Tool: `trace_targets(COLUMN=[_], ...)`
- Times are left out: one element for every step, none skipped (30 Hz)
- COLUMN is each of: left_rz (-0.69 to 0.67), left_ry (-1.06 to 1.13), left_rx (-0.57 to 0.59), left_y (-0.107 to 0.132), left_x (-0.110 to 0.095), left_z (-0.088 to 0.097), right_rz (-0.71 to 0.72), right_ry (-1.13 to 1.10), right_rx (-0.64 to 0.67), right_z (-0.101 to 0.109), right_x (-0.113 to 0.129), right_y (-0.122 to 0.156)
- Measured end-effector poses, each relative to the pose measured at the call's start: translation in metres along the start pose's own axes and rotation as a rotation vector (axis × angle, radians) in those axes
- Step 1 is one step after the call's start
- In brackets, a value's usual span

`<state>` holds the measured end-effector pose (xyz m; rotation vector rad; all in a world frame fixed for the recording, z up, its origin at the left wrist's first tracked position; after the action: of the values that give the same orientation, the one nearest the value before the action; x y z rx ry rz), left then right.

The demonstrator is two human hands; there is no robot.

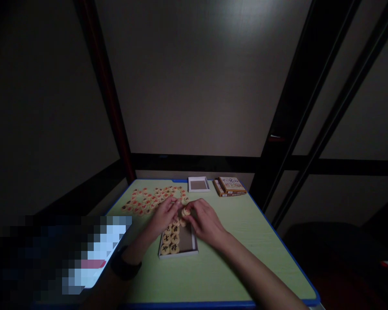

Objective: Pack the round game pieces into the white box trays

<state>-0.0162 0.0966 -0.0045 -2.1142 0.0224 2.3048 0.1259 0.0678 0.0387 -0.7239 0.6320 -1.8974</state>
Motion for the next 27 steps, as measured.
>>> trace_targets(left_rz=[-0.065, -0.118, -0.154, -0.174, -0.181, -0.18, -0.173, -0.164, -0.157, -0.152, -0.146, -0.14, -0.135, -0.131, -0.13, -0.131, -0.133, -0.135, -0.135, -0.135, -0.134, -0.136, -0.14, -0.144, -0.147, -0.148, -0.147], left_ry=[-0.136, -0.293, -0.47, -0.644, -0.799, -0.92, -1.007, -1.063, -1.095, -1.113, -1.124, -1.132, -1.139, -1.145, -1.149, -1.153, -1.154, -1.152, -1.149, -1.146, -1.143, -1.142, -1.141, -1.141, -1.141, -1.141, -1.142], left_rx=[-0.093, -0.167, -0.209, -0.226, -0.218, -0.2, -0.18, -0.159, -0.143, -0.126, -0.109, -0.096, -0.082, -0.068, -0.06, -0.056, -0.055, -0.054, -0.053, -0.055, -0.054, -0.05, -0.049, -0.048, -0.047, -0.046, -0.046], left_y=[0.001, 0.004, 0.007, 0.011, 0.014, 0.017, 0.019, 0.02, 0.022, 0.022, 0.022, 0.021, 0.021, 0.021, 0.02, 0.02, 0.02, 0.02, 0.02, 0.02, 0.02, 0.02, 0.02, 0.02, 0.02, 0.02, 0.019], left_x=[-0.006, -0.011, -0.016, -0.019, -0.021, -0.021, -0.02, -0.018, -0.017, -0.015, -0.013, -0.011, -0.01, -0.008, -0.007, -0.006, -0.006, -0.006, -0.005, -0.005, -0.004, -0.004, -0.004, -0.003, -0.003, -0.003, -0.003], left_z=[0.006, 0.009, 0.008, 0.006, 0.002, -0.003, -0.006, -0.009, -0.011, -0.014, -0.015, -0.016, -0.018, -0.019, -0.019, -0.02, -0.02, -0.02, -0.021, -0.021, -0.021, -0.021, -0.021, -0.022, -0.022, -0.022, -0.022], right_rz=[-0.017, -0.026, -0.029, -0.028, -0.026, -0.027, -0.032, -0.04, -0.048, -0.055, -0.064, -0.077, -0.094, -0.117, -0.141, -0.165, -0.187, -0.205, -0.223, -0.24, -0.255, -0.27, -0.283, -0.293, -0.3, -0.304, -0.306], right_ry=[0.03, 0.068, 0.109, 0.155, 0.2, 0.241, 0.277, 0.308, 0.333, 0.35, 0.361, 0.368, 0.371, 0.37, 0.364, 0.353, 0.338, 0.32, 0.302, 0.286, 0.274, 0.267, 0.263, 0.261, 0.26, 0.262, 0.263], right_rx=[0.089, 0.184, 0.275, 0.353, 0.415, 0.464, 0.501, 0.528, 0.547, 0.562, 0.575, 0.588, 0.597, 0.603, 0.602, 0.592, 0.575, 0.553, 0.533, 0.516, 0.504, 0.499, 0.499, 0.499, 0.498, 0.496, 0.492], right_z=[-0.003, -0.007, -0.012, -0.017, -0.022, -0.027, -0.032, -0.036, -0.04, -0.043, -0.046, -0.047, -0.049, -0.049, -0.049, -0.048, -0.046, -0.045, -0.044, -0.042, -0.041, -0.041, -0.04, -0.04, -0.04, -0.041, -0.041], right_x=[-0.002, -0.003, -0.004, -0.004, -0.004, -0.003, -0.003, -0.003, -0.003, -0.003, -0.003, -0.004, -0.005, -0.006, -0.007, -0.009, -0.01, -0.01, -0.011, -0.012, -0.013, -0.014, -0.015, -0.015, -0.016, -0.017, -0.018], right_y=[0.0, 0.001, 0.001, 0.003, 0.004, 0.005, 0.006, 0.007, 0.008, 0.008, 0.008, 0.008, 0.008, 0.009, 0.009, 0.01, 0.01, 0.01, 0.011, 0.011, 0.012, 0.013, 0.013, 0.014, 0.014, 0.014, 0.014])
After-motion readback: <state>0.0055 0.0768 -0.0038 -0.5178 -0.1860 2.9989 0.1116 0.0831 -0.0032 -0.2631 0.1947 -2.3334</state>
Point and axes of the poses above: each hand's wrist, its own y-axis away from the middle knuckle, its own z-axis out of the back of the hand, x = y × z, the point moved 7 cm from there along -y, towards the middle knuckle, and after that the axes turned 12 degrees about z, right-handed, at the moved point
